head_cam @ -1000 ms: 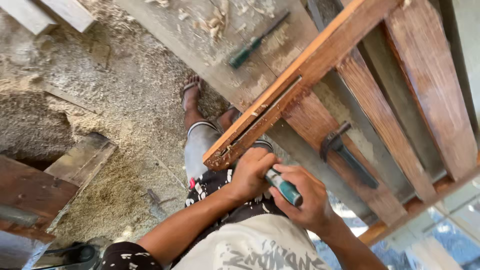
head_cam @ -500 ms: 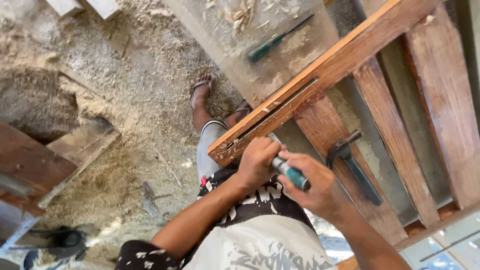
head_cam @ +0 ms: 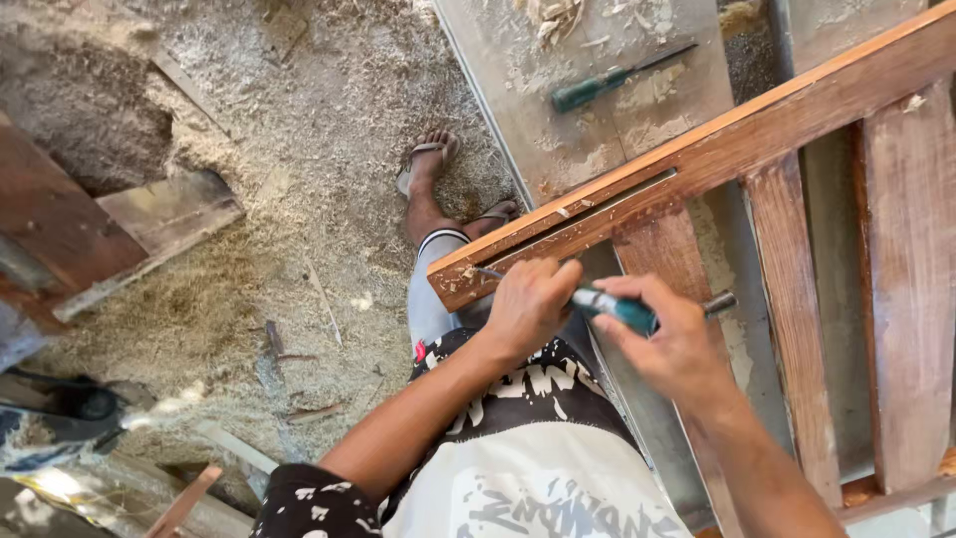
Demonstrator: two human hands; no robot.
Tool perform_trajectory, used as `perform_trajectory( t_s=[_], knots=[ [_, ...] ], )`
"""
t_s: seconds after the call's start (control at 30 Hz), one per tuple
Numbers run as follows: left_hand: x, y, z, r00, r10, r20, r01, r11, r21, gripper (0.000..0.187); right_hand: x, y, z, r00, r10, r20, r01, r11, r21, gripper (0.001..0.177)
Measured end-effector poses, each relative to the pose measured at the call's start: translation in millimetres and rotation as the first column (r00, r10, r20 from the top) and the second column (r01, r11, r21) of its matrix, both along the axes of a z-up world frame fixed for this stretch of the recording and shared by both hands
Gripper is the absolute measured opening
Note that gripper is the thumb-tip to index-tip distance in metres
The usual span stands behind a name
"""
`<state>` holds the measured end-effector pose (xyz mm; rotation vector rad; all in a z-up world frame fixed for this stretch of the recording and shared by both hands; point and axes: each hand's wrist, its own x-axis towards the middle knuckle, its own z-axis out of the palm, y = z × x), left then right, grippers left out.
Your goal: The person uses a chisel and hammer to carve a long slot into a wooden frame. They repeatedly position the chisel, strike it with a hammer, and clear wood shavings from the slot. The work is performed on a wooden frame resting on a workbench in a workshop.
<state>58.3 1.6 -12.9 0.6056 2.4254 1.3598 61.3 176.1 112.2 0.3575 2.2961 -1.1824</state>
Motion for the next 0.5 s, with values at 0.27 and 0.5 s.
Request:
perform_trajectory(
  t_s=[0.27, 0.5],
  knots=[
    [3.9, -7.4, 46.9, 0.998, 0.065, 0.026, -0.061, 0.991, -0.122, 0.025, -25.8, -9.5, 18.5, 0.844, 0.536, -0.009, -0.514, 0.814, 0.270, 0.033],
    [42.7, -62.9, 67.7, 0.977, -0.067, -0.204, 0.079, 0.995, 0.053, 0.065, 5.5, 56.3, 46.3, 0.968, 0.202, 0.150, -0.228, 0.955, 0.189, 0.033]
  ],
)
